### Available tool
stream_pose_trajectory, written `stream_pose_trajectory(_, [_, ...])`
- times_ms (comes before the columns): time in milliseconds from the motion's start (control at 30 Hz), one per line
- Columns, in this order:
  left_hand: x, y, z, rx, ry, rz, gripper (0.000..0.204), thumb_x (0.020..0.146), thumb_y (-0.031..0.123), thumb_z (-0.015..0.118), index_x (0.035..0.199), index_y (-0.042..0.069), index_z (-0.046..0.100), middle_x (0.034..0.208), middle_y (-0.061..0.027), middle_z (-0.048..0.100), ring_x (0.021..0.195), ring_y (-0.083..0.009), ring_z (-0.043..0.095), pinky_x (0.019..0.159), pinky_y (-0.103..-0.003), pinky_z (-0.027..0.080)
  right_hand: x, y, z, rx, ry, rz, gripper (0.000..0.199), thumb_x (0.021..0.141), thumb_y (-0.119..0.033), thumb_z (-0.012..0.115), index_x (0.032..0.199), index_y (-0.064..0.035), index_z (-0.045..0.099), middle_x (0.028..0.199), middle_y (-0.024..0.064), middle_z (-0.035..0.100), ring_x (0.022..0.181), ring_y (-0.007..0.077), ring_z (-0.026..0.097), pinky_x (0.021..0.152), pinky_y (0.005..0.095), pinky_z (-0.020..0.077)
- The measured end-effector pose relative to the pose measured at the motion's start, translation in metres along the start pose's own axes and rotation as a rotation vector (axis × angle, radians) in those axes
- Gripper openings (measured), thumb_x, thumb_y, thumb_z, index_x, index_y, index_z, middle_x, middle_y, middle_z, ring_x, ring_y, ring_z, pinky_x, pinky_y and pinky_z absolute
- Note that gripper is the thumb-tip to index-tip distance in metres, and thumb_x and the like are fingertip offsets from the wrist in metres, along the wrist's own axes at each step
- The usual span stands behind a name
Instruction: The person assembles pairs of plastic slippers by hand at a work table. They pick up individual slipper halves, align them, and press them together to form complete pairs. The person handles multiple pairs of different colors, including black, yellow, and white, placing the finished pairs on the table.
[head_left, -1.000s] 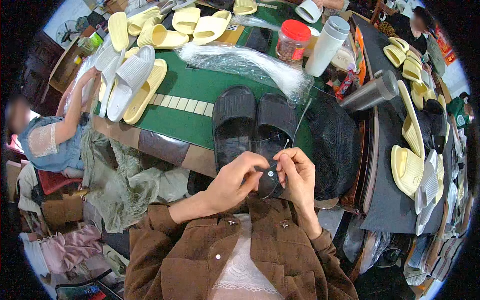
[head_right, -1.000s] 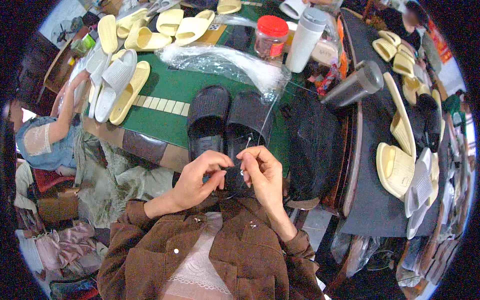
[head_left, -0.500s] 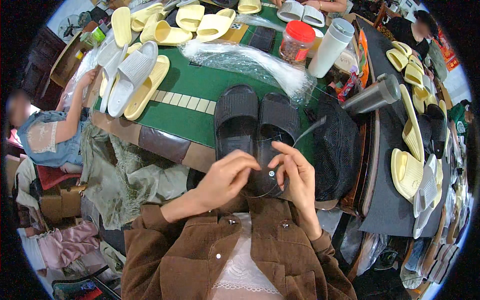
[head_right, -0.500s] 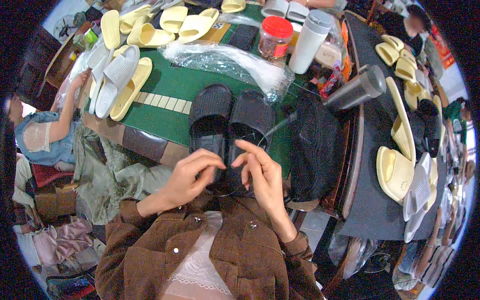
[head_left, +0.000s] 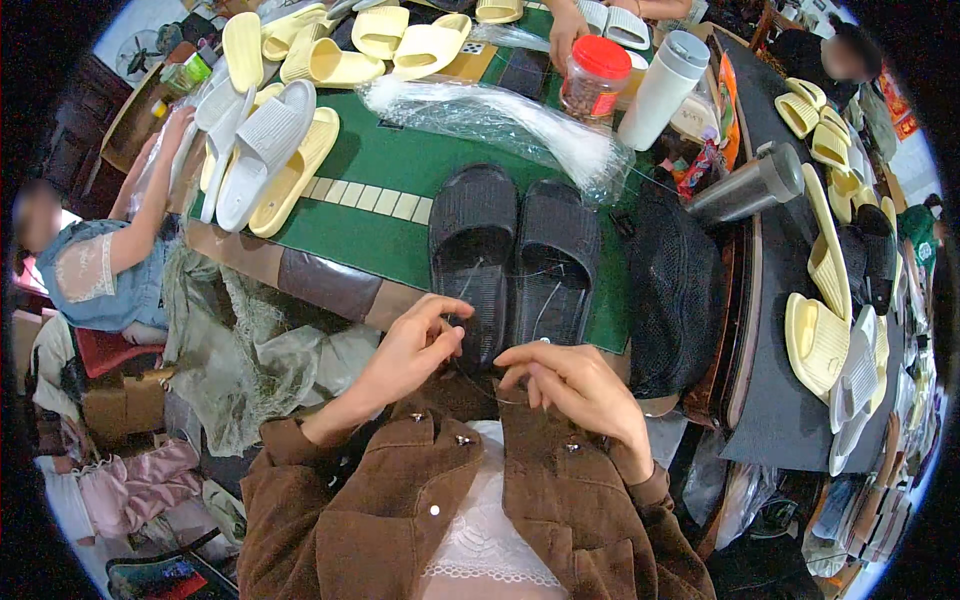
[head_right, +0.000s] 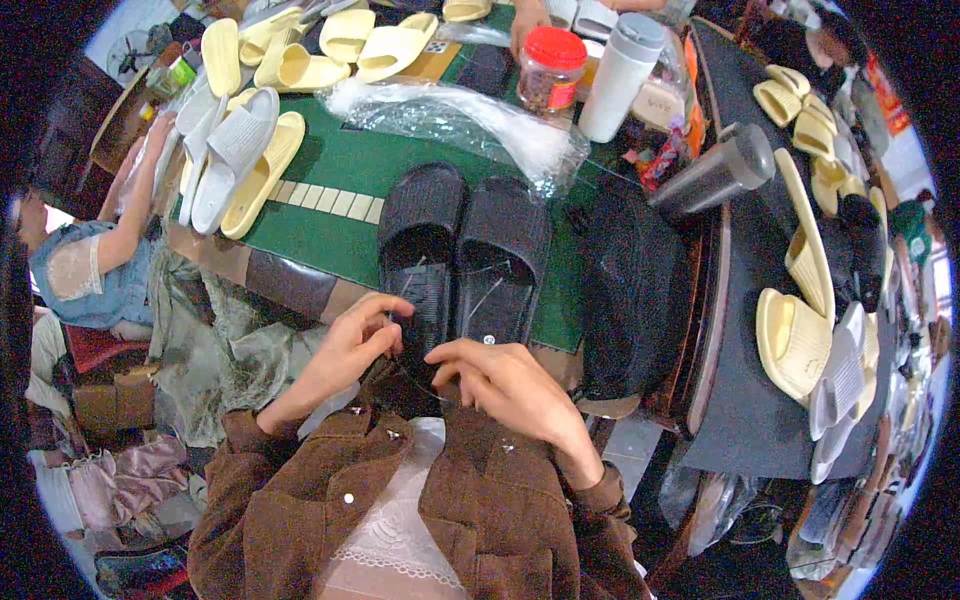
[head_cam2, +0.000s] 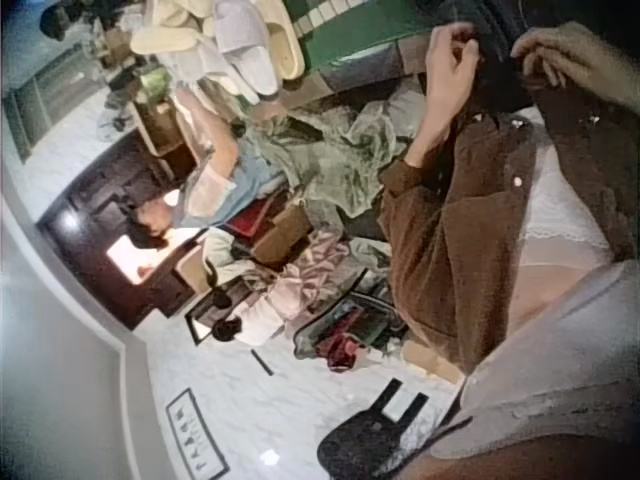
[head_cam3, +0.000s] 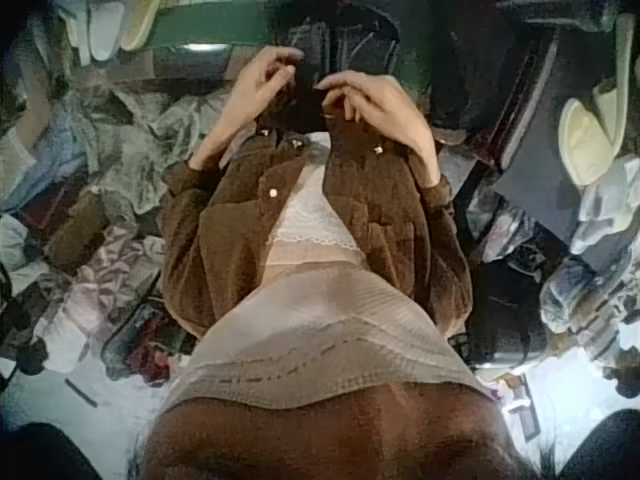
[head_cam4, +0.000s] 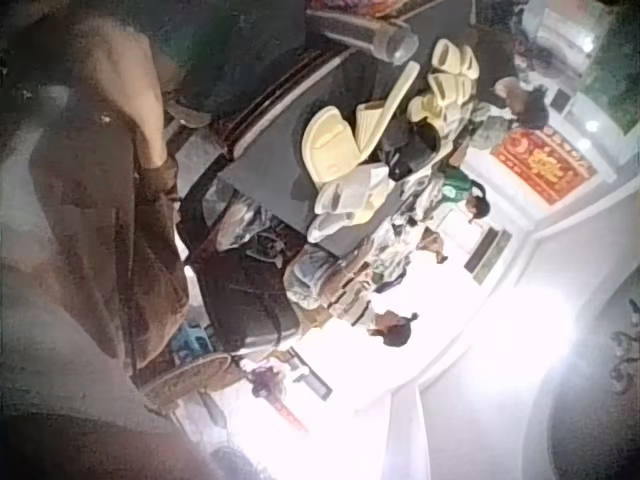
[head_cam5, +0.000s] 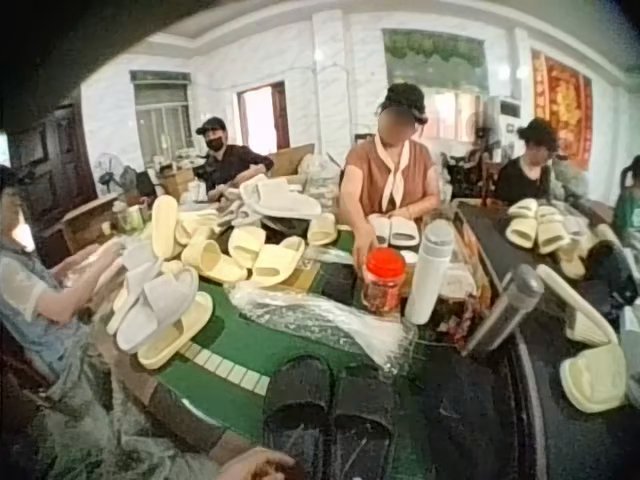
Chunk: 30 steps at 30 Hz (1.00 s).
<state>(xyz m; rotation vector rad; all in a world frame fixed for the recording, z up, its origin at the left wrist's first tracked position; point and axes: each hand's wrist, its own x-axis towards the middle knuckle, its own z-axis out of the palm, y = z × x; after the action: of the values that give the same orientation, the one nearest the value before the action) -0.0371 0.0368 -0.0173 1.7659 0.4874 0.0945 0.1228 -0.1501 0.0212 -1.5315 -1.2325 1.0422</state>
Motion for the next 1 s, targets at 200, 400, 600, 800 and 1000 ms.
stream_pose_trajectory(200, [0.026, -0.019, -0.002, -0.239, -0.031, -0.003, 0.052, 0.096, 0.011, 0.056, 0.143, 0.003, 0.036, 0.128, -0.0102, 0.052, 0.106, -0.0160, 0.056, 0.092, -0.028, 0.045, 0.015, 0.030, 0.004, -0.133, 0.160, 0.023, 0.027, 0.092, -0.001, 0.043, 0.110, -0.0012, 0.062, 0.086, 0.0100, 0.071, 0.061, 0.0159, 0.062, 0.059, 0.0296, 0.0514])
stream_pose_trajectory(400, [0.057, -0.013, 0.008, 0.245, 0.085, 0.238, 0.066, 0.093, 0.020, 0.060, 0.146, -0.004, 0.028, 0.149, -0.0241, 0.030, 0.141, -0.0307, 0.027, 0.114, -0.038, 0.025, 0.036, 0.032, -0.003, -0.484, 0.344, 0.103, 0.018, 0.088, -0.005, 0.046, 0.098, -0.0010, 0.061, 0.082, 0.0193, 0.068, 0.079, 0.0390, 0.066, 0.071, 0.0461, 0.0504])
stream_pose_trajectory(600, [0.097, -0.009, 0.029, 0.532, 0.208, 0.302, 0.063, 0.094, 0.038, 0.056, 0.129, -0.014, 0.043, 0.132, -0.0370, 0.043, 0.125, -0.0478, 0.042, 0.105, -0.046, 0.034, 0.063, 0.055, -0.005, -0.720, 0.557, -0.013, 0.012, 0.089, -0.007, 0.048, 0.095, 0.0001, 0.056, 0.085, 0.0228, 0.065, 0.082, 0.0407, 0.064, 0.069, 0.0497, 0.0494])
stream_pose_trajectory(800, [0.120, 0.005, 0.027, 0.520, 0.122, 0.092, 0.053, 0.087, 0.038, 0.064, 0.102, -0.012, 0.054, 0.108, -0.0374, 0.055, 0.102, -0.0505, 0.055, 0.088, -0.050, 0.044, 0.072, 0.069, -0.010, -0.842, 0.559, 0.077, 0.012, 0.089, -0.006, 0.050, 0.099, -0.0009, 0.055, 0.083, 0.0231, 0.065, 0.077, 0.0384, 0.066, 0.066, 0.0473, 0.0527])
stream_pose_trajectory(1000, [0.117, 0.001, 0.026, 0.516, 0.095, 0.216, 0.067, 0.078, 0.039, 0.071, 0.114, -0.014, 0.050, 0.106, -0.0345, 0.059, 0.103, -0.0471, 0.057, 0.093, -0.047, 0.044, 0.071, 0.080, -0.008, -0.629, 0.648, 0.031, 0.017, 0.090, -0.007, 0.048, 0.102, 0.0026, 0.057, 0.089, 0.0270, 0.063, 0.086, 0.0443, 0.062, 0.074, 0.0513, 0.0498])
